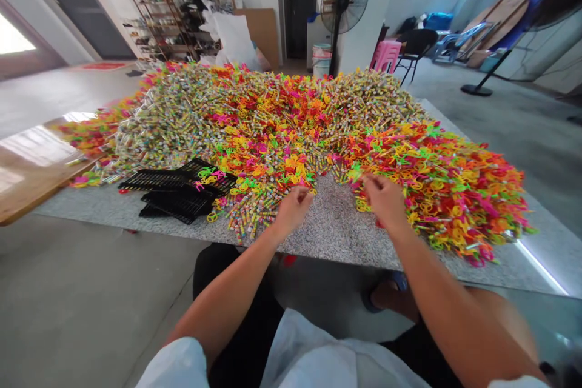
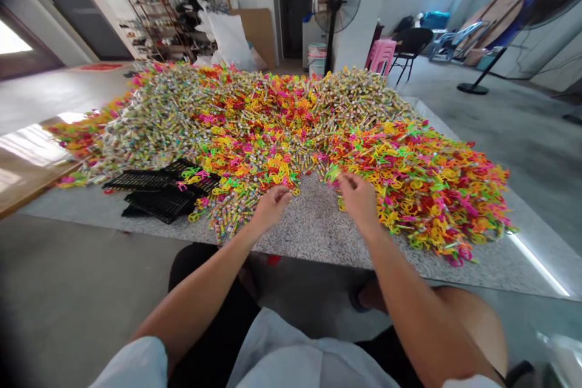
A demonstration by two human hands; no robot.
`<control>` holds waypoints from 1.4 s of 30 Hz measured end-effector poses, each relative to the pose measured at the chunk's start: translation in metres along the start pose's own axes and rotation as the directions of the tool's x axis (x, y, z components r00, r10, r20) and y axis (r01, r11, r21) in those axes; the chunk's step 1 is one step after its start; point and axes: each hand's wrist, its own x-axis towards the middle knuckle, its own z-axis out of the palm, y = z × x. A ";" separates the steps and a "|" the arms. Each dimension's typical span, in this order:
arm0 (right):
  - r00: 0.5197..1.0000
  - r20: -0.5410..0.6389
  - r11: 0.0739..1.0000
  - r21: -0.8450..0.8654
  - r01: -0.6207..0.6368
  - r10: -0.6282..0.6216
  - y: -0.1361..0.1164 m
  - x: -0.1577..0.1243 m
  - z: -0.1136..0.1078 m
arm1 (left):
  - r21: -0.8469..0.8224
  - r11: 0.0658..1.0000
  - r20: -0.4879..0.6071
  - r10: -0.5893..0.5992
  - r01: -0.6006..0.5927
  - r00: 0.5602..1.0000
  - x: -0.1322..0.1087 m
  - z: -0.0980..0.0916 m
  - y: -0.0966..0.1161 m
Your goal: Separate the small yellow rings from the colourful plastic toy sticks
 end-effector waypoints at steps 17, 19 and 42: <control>0.823 0.563 0.854 -0.389 0.345 -0.076 0.016 -0.039 0.134 | 0.329 0.944 -0.350 0.136 -0.014 0.927 0.061 -0.061 -0.039; 0.834 0.549 0.764 -0.512 0.393 -0.062 0.013 -0.047 0.149 | 0.059 0.997 -0.386 -0.015 0.042 0.922 0.055 -0.067 -0.045; 0.974 0.214 0.988 0.121 -0.097 0.070 0.008 -0.044 0.121 | -0.348 0.936 -0.138 -0.097 0.044 0.986 0.027 -0.049 -0.013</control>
